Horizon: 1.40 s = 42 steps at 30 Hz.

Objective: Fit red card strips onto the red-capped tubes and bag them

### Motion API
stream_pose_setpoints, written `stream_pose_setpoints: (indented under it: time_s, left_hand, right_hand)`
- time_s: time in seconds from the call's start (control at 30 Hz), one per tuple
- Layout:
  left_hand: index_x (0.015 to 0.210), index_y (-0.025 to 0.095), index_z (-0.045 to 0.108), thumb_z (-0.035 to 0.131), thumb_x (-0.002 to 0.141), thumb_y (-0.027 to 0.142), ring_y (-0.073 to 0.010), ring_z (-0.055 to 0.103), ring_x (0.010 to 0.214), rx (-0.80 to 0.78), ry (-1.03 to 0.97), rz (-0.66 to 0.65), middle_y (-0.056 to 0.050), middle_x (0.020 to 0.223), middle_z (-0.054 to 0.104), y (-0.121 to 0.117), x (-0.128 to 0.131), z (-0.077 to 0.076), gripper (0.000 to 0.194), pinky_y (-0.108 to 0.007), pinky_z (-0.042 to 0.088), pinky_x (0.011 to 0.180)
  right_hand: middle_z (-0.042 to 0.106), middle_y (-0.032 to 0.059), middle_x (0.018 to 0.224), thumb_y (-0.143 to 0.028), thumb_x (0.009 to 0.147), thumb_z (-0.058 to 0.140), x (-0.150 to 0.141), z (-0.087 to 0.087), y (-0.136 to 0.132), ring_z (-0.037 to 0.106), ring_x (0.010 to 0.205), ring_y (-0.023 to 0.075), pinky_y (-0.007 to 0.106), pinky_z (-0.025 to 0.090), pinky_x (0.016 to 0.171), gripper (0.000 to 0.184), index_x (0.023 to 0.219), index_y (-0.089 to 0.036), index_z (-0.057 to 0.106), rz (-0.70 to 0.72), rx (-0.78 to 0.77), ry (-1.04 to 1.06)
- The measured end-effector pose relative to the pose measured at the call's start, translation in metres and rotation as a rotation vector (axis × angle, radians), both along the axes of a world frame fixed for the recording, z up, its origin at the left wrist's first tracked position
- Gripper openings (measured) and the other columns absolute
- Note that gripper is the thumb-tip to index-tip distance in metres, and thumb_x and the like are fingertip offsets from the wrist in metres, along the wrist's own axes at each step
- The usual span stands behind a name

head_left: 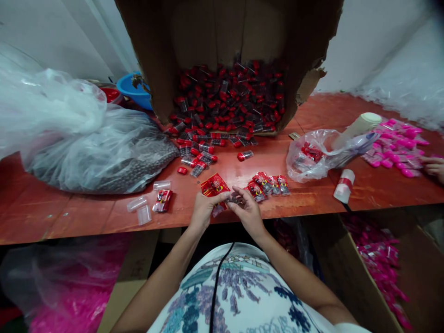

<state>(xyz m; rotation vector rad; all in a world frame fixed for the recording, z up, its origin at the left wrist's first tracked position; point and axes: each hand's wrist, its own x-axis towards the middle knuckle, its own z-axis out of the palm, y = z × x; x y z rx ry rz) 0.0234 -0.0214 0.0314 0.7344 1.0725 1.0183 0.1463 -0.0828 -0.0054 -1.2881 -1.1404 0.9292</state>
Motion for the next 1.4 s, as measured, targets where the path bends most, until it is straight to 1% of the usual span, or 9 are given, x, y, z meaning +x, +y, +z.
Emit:
stream_pose_setpoints:
  time_s: [0.13,0.33,0.47,0.6,0.7,0.83,1.1,1.27,1.4]
  left_hand:
    - [0.069,0.012,0.067,0.083,0.049,0.015,-0.0145,0.062,0.057,0.075,0.001,0.03,-0.003,0.065,0.068,-0.004,0.005,-0.002,0.026,-0.024,0.051,0.057]
    - [0.074,0.012,0.067,0.083,0.049,0.013,-0.015,0.063,0.061,0.09,-0.029,0.021,-0.003,0.07,0.069,-0.011,0.009,-0.006,0.029,-0.026,0.052,0.063]
    - [0.079,0.012,0.069,0.082,0.051,0.014,-0.0165,0.065,0.067,0.071,-0.07,-0.009,-0.005,0.077,0.071,-0.011,0.003,-0.005,0.031,-0.028,0.052,0.068]
    - [0.077,0.013,0.068,0.082,0.054,0.019,-0.0157,0.064,0.065,0.057,-0.08,0.028,-0.003,0.075,0.07,-0.01,-0.002,-0.002,0.028,-0.028,0.052,0.066]
    - [0.073,0.012,0.066,0.082,0.053,0.018,-0.0142,0.062,0.059,0.062,-0.047,-0.011,-0.001,0.067,0.068,-0.011,0.0,-0.003,0.026,-0.026,0.05,0.061]
    - [0.08,0.011,0.068,0.081,0.055,0.018,-0.0152,0.064,0.066,0.056,-0.043,-0.059,-0.003,0.075,0.07,-0.016,0.003,-0.007,0.029,-0.025,0.051,0.065]
    - [0.084,0.012,0.07,0.082,0.056,0.018,-0.0166,0.066,0.067,-0.012,-0.063,-0.072,-0.005,0.079,0.072,-0.016,0.004,-0.011,0.031,-0.027,0.053,0.067]
    - [0.085,0.011,0.069,0.081,0.057,0.019,-0.0167,0.066,0.066,-0.021,-0.048,-0.145,-0.006,0.079,0.072,-0.015,0.013,-0.023,0.031,-0.027,0.054,0.066]
    - [0.093,0.01,0.067,0.083,0.055,0.02,-0.0171,0.066,0.067,-0.023,0.005,-0.172,-0.006,0.081,0.072,-0.013,0.025,-0.032,0.043,-0.028,0.054,0.065]
  right_hand:
    - [0.053,0.007,0.116,-0.026,0.085,0.054,-0.002,0.005,-0.005,0.055,0.106,0.0204,0.034,0.049,0.089,0.038,0.124,-0.03,0.054,-0.024,0.021,-0.115]
    - [0.06,0.0038,0.104,-0.029,0.079,0.064,-0.001,-0.006,0.002,0.058,0.09,0.0172,0.031,0.05,0.082,0.037,0.116,-0.026,0.059,-0.009,-0.042,0.147]
    - [0.06,0.0037,0.104,-0.029,0.079,0.064,0.002,-0.01,0.004,0.057,0.09,0.0164,0.029,0.051,0.08,0.04,0.119,-0.026,0.057,0.021,-0.033,0.201]
    - [0.051,0.0056,0.12,-0.026,0.077,0.066,0.009,-0.005,0.003,0.057,0.089,0.0155,0.03,0.052,0.078,0.054,0.128,-0.029,0.05,0.065,0.009,0.089]
    - [0.046,0.0059,0.13,-0.023,0.078,0.065,0.012,-0.001,0.004,0.057,0.093,0.0162,0.032,0.05,0.083,0.059,0.133,-0.032,0.044,0.09,0.039,-0.027]
    - [0.055,0.0038,0.121,-0.023,0.082,0.062,0.012,0.0,0.004,0.054,0.106,0.0185,0.033,0.045,0.092,0.047,0.127,-0.032,0.053,0.113,0.07,-0.084]
    - [0.06,0.0012,0.103,-0.025,0.079,0.066,0.016,-0.009,0.002,0.057,0.096,0.0164,0.029,0.047,0.086,0.038,0.117,-0.029,0.062,0.028,0.056,0.042]
    - [0.058,0.0023,0.103,-0.03,0.079,0.066,0.025,-0.014,-0.009,0.059,0.092,0.0162,0.028,0.049,0.081,0.037,0.116,-0.029,0.062,-0.062,0.097,-0.112]
    - [0.054,0.0057,0.111,-0.038,0.075,0.07,0.065,-0.006,-0.009,0.055,0.103,0.0206,0.034,0.047,0.09,0.044,0.117,-0.028,0.061,-0.17,0.115,-0.424]
